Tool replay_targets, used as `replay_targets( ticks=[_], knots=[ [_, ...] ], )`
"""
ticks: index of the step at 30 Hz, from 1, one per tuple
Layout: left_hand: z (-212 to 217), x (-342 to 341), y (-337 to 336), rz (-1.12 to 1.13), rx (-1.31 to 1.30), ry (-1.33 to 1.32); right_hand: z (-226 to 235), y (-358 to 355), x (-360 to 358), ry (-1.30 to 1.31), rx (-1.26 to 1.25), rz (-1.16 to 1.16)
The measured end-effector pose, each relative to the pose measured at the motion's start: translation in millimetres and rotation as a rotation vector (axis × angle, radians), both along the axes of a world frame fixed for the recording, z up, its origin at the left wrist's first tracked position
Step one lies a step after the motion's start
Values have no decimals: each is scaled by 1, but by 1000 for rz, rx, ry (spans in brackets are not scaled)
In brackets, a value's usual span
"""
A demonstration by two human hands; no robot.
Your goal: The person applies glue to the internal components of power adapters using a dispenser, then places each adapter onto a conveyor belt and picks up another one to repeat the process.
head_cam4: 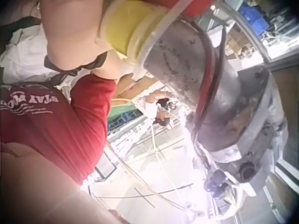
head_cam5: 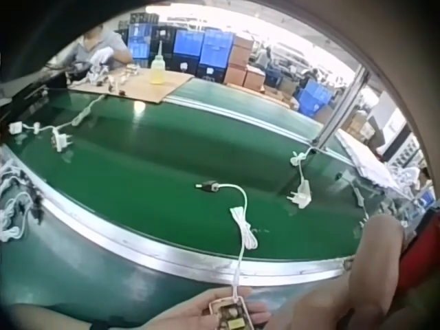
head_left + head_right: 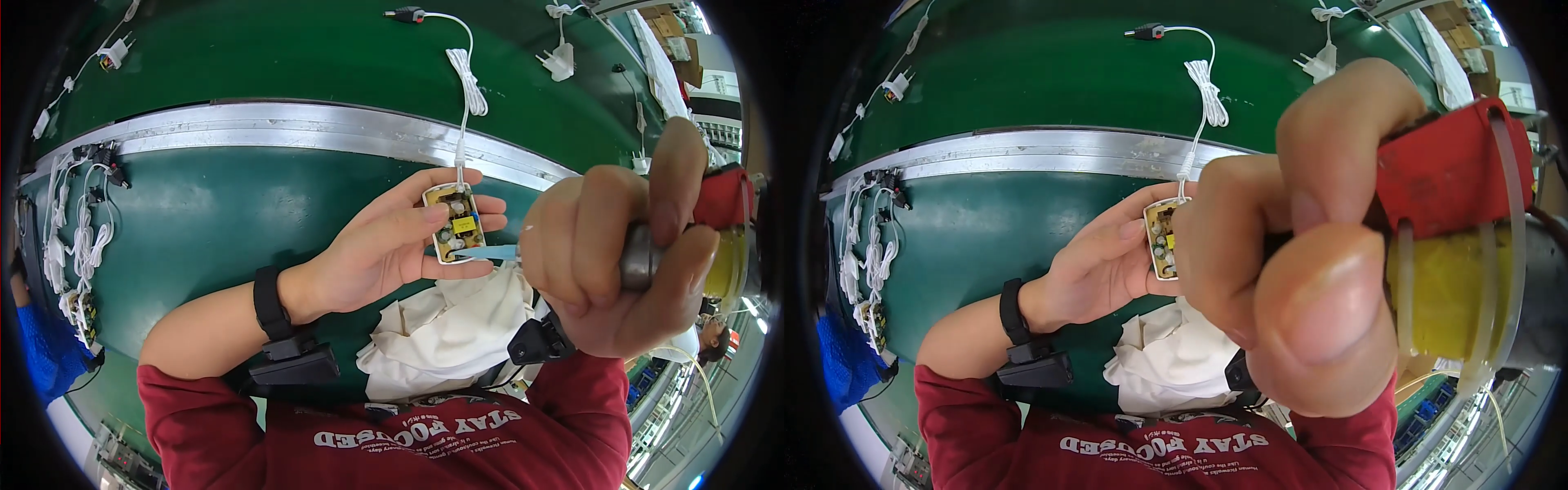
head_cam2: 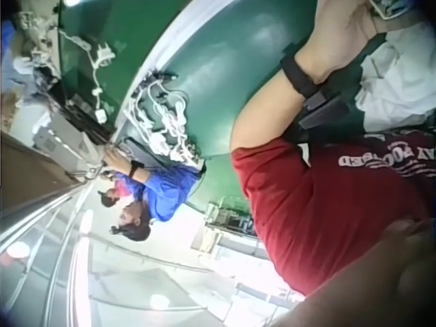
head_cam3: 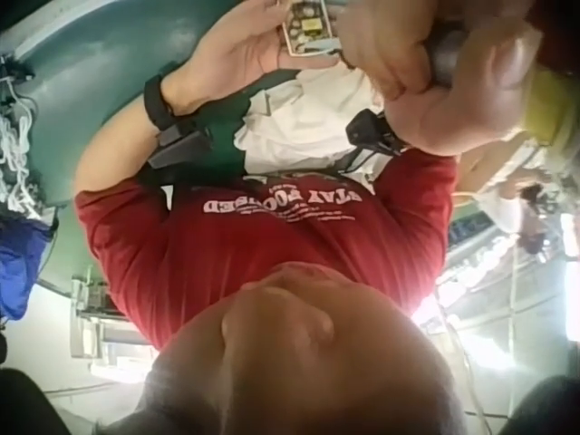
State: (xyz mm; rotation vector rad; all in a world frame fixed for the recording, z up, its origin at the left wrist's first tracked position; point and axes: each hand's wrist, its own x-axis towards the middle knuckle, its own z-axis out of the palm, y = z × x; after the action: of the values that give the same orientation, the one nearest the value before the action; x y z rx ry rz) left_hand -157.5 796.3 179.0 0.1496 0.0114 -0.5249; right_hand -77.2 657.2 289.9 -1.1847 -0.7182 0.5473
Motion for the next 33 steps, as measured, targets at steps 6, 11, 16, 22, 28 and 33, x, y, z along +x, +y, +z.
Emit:
replay_targets(
  ticks=[6,11,16,22,28,33],
  knots=[
    [-1,1,1,3,30,1,10,12,-9,45,-21,-4],
    [2,3,2,-20,78,-25,13,3,-8,-18,-81,-66],
    [2,6,5,-26,277,0,0,-1,0,-134,-91,-156],
    [22,86,19,352,1120,-640,8,-1,-3,-25,29,-29],
    [12,148,23,639,2133,-1107,23,2,-7,142,7,-119],
    [29,127,34,808,1921,-1024,18,-7,3,104,-29,-189]
  ],
)
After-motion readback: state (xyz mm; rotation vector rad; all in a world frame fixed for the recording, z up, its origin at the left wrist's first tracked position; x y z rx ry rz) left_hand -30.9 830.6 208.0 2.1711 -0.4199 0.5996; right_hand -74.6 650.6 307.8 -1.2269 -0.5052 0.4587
